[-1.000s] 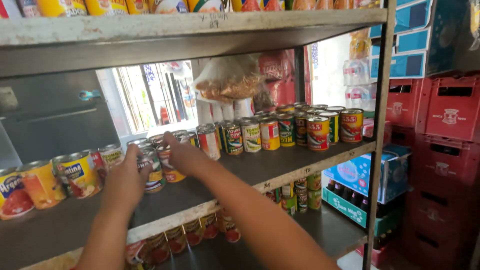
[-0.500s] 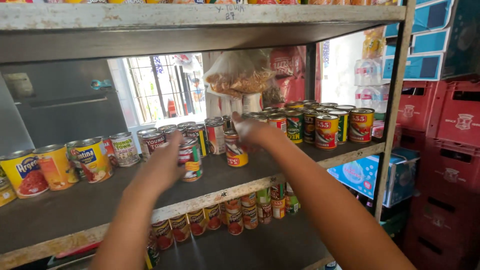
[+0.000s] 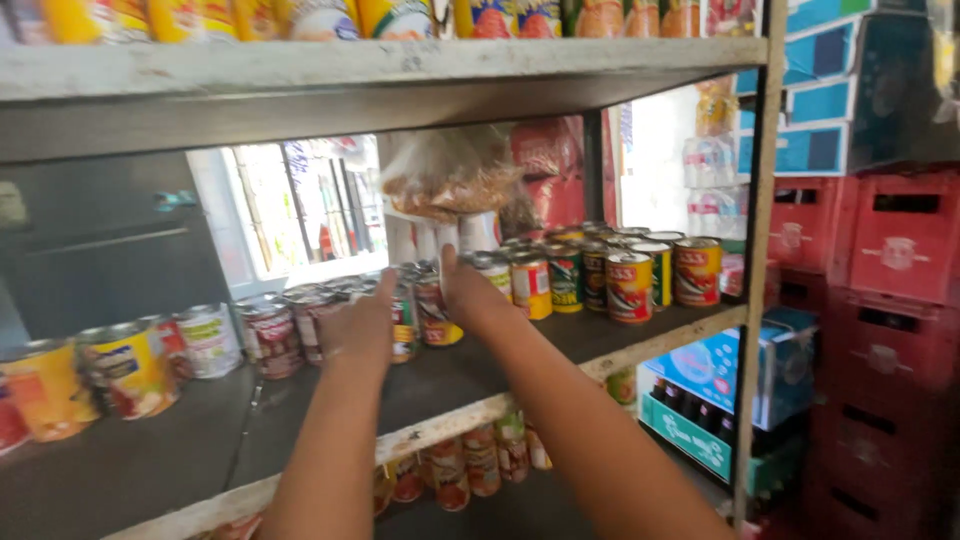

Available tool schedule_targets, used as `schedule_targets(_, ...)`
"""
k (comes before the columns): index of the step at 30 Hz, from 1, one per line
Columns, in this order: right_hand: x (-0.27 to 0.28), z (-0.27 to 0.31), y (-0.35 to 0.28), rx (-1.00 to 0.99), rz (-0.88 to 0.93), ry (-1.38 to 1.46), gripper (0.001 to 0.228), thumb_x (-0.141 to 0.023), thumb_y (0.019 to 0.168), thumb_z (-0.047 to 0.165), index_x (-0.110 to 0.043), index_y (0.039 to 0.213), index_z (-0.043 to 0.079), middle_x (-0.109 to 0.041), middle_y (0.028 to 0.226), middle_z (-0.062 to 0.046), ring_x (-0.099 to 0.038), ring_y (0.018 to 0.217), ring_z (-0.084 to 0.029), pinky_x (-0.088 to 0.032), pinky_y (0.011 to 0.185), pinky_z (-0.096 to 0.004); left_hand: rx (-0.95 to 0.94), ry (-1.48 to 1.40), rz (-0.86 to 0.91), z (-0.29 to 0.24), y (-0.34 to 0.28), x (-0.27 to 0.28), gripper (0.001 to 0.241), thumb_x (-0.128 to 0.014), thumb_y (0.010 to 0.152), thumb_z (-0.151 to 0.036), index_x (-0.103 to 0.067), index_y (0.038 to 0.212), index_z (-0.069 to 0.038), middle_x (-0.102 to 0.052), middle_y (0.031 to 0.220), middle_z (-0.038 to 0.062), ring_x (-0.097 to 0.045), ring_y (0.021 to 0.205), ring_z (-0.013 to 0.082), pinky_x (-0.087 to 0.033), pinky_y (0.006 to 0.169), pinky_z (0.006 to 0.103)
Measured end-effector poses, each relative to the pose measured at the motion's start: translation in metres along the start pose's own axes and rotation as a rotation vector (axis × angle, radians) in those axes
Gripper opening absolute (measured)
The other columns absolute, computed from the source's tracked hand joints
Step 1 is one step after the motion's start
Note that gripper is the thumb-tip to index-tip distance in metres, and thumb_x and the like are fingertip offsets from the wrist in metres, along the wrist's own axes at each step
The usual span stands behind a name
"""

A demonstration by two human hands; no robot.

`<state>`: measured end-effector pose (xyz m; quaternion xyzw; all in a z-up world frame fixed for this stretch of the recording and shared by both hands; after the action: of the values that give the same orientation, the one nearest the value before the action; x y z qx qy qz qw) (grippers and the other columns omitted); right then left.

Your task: Stocking and organizing various canned goods on metal shelves from a cardboard box.

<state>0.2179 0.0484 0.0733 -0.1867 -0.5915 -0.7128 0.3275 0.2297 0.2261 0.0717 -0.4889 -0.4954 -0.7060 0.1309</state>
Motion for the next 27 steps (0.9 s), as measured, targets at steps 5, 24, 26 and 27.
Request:
schedule_targets(5, 0.017, 0.017, -0.029, 0.064, -0.056, 0.081, 0.055, -0.061, 0.088, 0.008, -0.028, 0.13, -0.005, -0.066, 0.096, -0.04, -0.066, 0.093, -0.054, -0.052, 0.079, -0.059, 0.057, 0.149, 0.027, 0.008, -0.025, 0.001, 0.065, -0.04, 0.105, -0.012, -0.026, 0.164, -0.034, -0.075, 0.116, 0.013, -0.075, 0.103, 0.0322, -0.06, 0.087, 0.0482)
schedule_targets(24, 0.035, 0.061, -0.051, 0.085, 0.12, -0.261, 0.03, -0.064, 0.089, 0.031, -0.07, 0.105, 0.007, -0.072, 0.098, -0.024, -0.07, 0.093, -0.043, -0.056, 0.08, -0.055, -0.151, -0.129, -0.105, -0.014, -0.048, 0.022, 0.023, -0.064, 0.084, -0.021, -0.074, 0.098, -0.007, -0.075, 0.103, 0.019, -0.072, 0.099, 0.037, -0.056, 0.084, 0.052)
schedule_targets(26, 0.038, 0.062, -0.061, 0.061, 0.153, -0.278, 0.031, -0.065, 0.09, 0.033, -0.07, 0.107, 0.008, -0.072, 0.098, -0.024, -0.07, 0.093, -0.043, -0.055, 0.08, -0.055, -0.173, -0.089, -0.094, -0.015, -0.063, 0.035, 0.023, -0.064, 0.083, -0.022, -0.074, 0.098, -0.007, -0.074, 0.102, 0.019, -0.072, 0.098, 0.0369, -0.056, 0.082, 0.0524)
schedule_targets(27, 0.043, 0.062, -0.062, 0.1, 0.131, -0.327, 0.026, -0.064, 0.089, 0.027, -0.069, 0.107, 0.008, -0.072, 0.1, -0.022, -0.071, 0.094, -0.042, -0.056, 0.081, -0.054, -0.197, -0.044, -0.242, -0.017, -0.073, 0.058, 0.024, -0.063, 0.086, -0.022, -0.071, 0.104, -0.007, -0.074, 0.1, 0.017, -0.072, 0.093, 0.0366, -0.054, 0.082, 0.0531)
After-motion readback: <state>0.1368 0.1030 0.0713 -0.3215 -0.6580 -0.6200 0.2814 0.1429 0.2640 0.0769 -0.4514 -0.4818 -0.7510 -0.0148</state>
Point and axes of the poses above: each hand's wrist, its own y-axis towards the middle knuckle, its own x-axis out of the back of the hand, z = x × y, the point moved 7 cm from there along y, towards the middle knuckle
